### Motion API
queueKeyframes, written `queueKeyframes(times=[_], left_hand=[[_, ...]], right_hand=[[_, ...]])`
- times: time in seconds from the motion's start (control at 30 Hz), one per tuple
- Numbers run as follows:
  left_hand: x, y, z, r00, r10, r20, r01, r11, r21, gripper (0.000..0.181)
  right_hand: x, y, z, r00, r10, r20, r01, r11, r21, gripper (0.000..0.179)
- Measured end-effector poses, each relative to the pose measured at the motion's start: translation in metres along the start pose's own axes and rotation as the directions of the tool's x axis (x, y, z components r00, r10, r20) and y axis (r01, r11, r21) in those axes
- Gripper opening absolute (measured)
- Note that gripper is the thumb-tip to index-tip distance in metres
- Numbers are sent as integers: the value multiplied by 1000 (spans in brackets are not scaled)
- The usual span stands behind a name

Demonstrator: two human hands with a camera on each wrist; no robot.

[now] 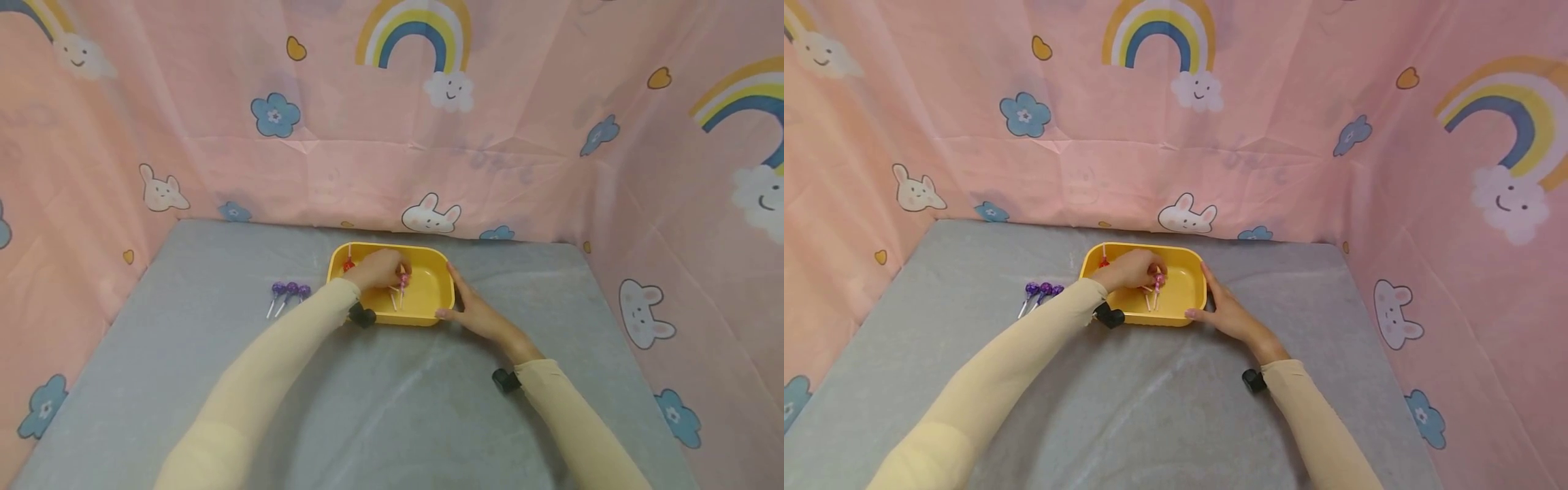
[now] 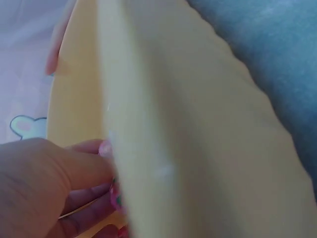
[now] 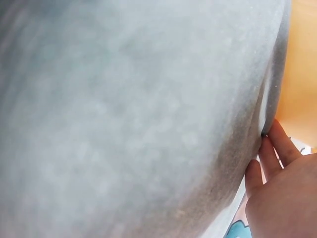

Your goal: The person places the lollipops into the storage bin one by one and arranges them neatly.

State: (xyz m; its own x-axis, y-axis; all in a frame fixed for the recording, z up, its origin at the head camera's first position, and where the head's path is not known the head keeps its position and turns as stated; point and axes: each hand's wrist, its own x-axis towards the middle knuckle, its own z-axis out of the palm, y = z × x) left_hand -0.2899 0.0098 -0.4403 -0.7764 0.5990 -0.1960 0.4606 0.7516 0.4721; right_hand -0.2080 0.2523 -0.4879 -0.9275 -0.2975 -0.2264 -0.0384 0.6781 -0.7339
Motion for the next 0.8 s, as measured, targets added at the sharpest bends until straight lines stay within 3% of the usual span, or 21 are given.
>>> queueKeyframes(times=[0.17,0.37,0.5,0.8], left_hand=[[0,-2,1,1000,-10,-3,10,1000,-9,19],[0,-5,8,995,-25,-92,33,996,84,12],[-3,-8,10,990,-56,-130,66,996,68,15],[-11,-17,7,988,-105,-111,107,994,11,28]], right_hand=[[0,2,0,1000,-7,-1,7,1000,5,105],[0,1,0,1000,-21,-7,21,1000,7,105],[1,1,0,1000,-24,-7,24,1000,13,104],[2,1,2,1000,3,-2,-3,1000,20,104]])
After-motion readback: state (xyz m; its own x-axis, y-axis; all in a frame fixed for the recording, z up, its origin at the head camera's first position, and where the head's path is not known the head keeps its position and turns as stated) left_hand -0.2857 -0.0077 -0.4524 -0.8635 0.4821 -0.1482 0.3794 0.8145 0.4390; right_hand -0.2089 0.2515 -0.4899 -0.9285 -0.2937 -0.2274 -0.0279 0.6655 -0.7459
